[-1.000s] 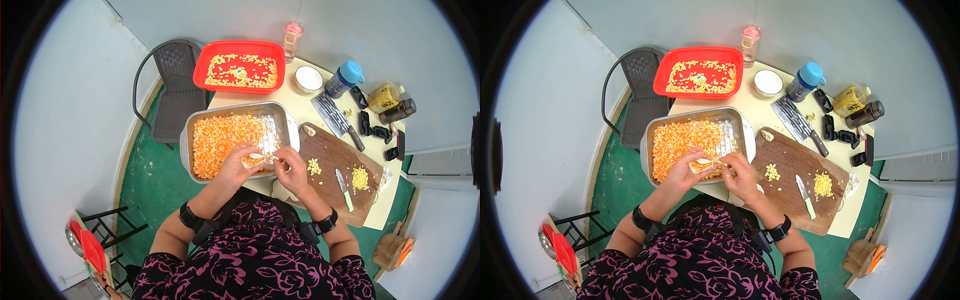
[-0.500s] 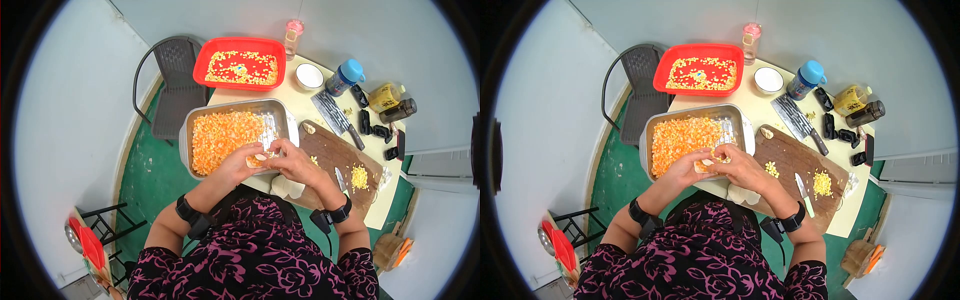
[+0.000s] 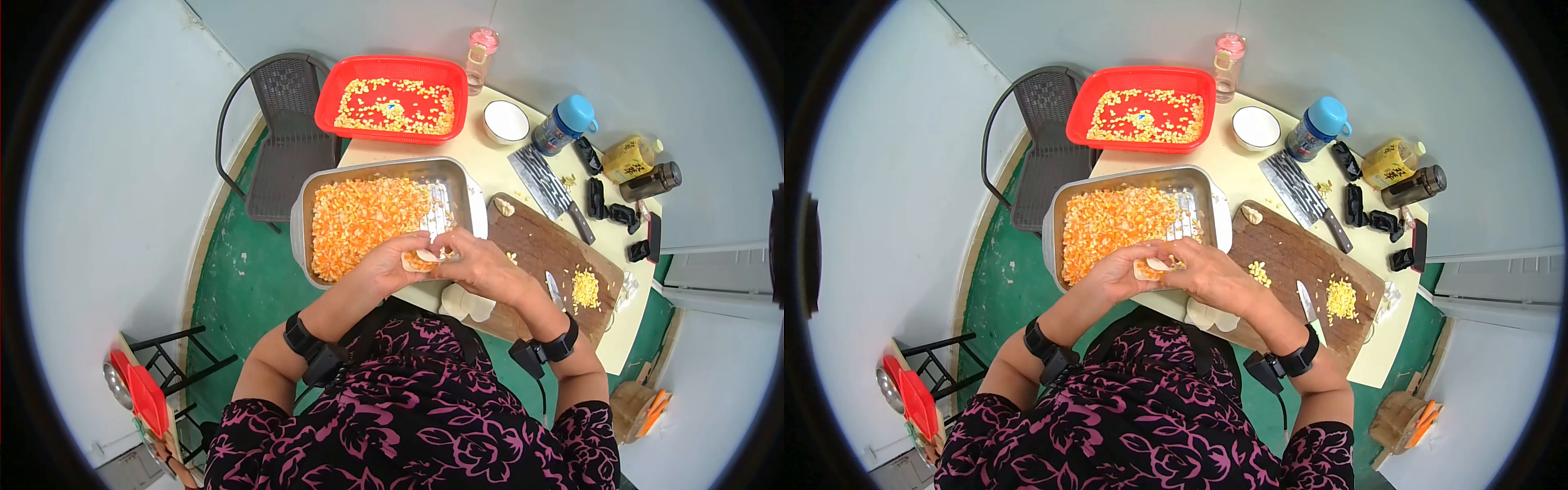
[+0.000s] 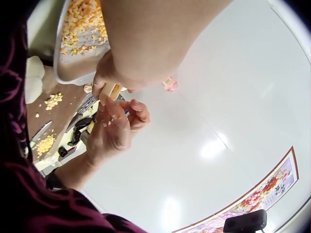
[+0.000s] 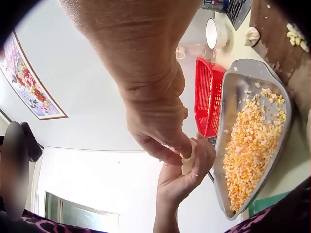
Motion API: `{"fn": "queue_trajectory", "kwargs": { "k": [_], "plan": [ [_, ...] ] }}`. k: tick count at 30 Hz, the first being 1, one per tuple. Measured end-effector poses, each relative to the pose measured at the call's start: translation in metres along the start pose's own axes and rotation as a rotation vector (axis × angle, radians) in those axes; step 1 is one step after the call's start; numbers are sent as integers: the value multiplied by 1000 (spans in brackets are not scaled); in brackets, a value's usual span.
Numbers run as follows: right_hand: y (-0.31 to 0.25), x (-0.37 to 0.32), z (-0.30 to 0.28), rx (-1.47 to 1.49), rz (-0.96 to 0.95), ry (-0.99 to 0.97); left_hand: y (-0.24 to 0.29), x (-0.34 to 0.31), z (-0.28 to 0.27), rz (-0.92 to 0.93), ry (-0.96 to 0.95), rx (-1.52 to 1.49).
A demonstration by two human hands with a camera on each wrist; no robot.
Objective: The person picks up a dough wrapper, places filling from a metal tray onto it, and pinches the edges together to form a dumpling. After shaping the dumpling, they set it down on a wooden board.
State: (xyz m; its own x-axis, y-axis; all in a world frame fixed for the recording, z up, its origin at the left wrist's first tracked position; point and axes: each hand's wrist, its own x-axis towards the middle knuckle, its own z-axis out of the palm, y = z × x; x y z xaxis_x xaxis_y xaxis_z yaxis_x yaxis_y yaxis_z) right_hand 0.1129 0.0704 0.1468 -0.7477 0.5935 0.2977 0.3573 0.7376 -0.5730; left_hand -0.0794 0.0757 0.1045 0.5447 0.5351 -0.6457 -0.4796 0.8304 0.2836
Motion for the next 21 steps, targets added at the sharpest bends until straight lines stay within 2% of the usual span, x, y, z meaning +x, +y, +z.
{"fn": "queue_trajectory", "kwargs": {
  "k": [10,21],
  "plan": [
    [-6,-6,9,124,251,119,-5,-7,6,158,18,-2],
    [-5,-9,20,177,352,224,-3,-13,14,179,71,66]
  ]
}}
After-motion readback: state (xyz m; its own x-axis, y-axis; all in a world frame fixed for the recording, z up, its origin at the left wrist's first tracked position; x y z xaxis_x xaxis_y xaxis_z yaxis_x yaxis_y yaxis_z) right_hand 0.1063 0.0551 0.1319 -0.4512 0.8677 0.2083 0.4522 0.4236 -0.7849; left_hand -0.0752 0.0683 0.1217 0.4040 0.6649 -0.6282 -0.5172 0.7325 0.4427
